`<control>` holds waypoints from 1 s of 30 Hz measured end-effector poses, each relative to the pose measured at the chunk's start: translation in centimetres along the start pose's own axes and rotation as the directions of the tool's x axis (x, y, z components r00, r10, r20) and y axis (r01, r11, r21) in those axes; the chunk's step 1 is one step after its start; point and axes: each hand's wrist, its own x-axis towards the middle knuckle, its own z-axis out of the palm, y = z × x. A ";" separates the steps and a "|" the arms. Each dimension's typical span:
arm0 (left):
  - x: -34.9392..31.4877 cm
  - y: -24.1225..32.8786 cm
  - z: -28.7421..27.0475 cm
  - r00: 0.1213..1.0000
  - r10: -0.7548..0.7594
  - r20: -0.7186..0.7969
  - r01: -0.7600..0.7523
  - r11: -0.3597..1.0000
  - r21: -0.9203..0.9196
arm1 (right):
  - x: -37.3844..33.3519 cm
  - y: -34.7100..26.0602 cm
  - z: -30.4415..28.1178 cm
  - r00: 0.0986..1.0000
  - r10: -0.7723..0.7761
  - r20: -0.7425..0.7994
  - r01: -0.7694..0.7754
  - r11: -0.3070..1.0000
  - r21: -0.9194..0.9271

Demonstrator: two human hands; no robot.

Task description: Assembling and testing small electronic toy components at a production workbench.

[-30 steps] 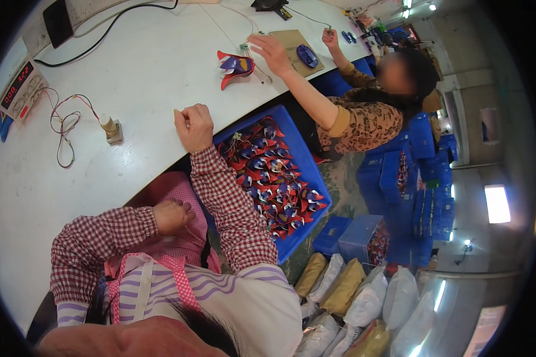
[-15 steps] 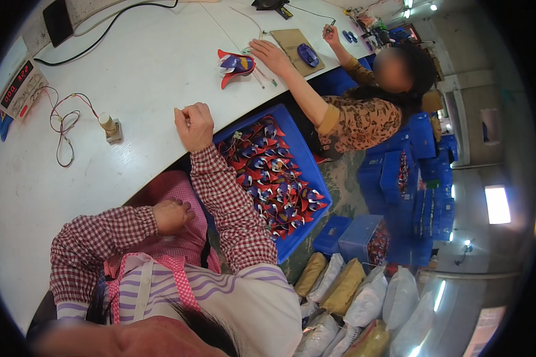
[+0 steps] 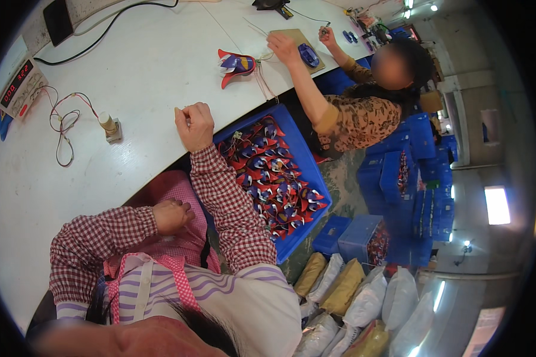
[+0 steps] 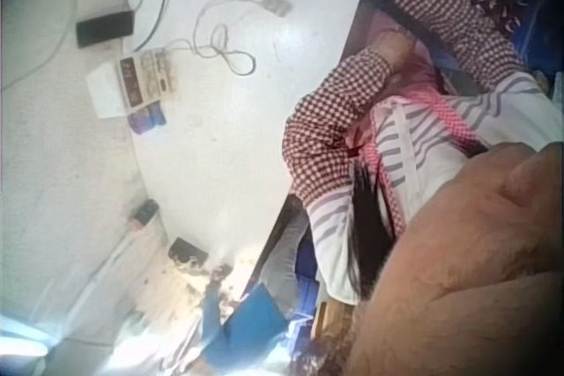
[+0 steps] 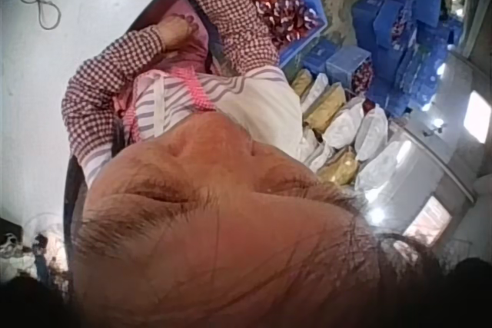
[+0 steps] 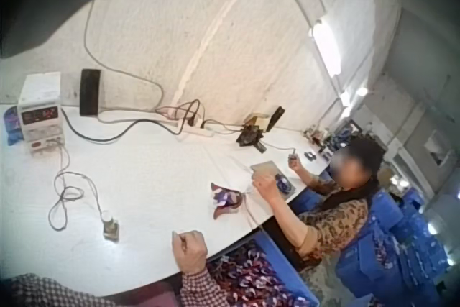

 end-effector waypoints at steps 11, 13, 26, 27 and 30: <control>0.0 0.0 0.0 1.000 0.004 0.002 -0.004 1.000 -0.010 | 0.0 0.0 0.0 1.000 0.009 -0.005 -0.009 1.000 0.004; 0.0 0.0 -0.1 1.000 0.001 0.008 -0.001 1.000 -0.012 | 0.0 0.0 0.1 1.000 0.016 -0.009 -0.016 1.000 0.015; 0.1 0.0 0.0 0.999 -0.016 0.037 0.017 1.000 -0.018 | 0.0 0.0 0.1 1.000 0.022 -0.002 -0.022 1.000 0.012; 0.1 0.1 0.0 0.999 -0.020 0.044 0.021 1.000 -0.022 | 0.0 0.0 0.1 1.000 0.019 -0.004 -0.019 1.000 0.012; 0.1 0.1 -0.1 0.999 -0.022 0.045 0.023 0.999 -0.024 | 0.0 0.0 0.1 1.000 0.010 -0.003 -0.010 1.000 0.001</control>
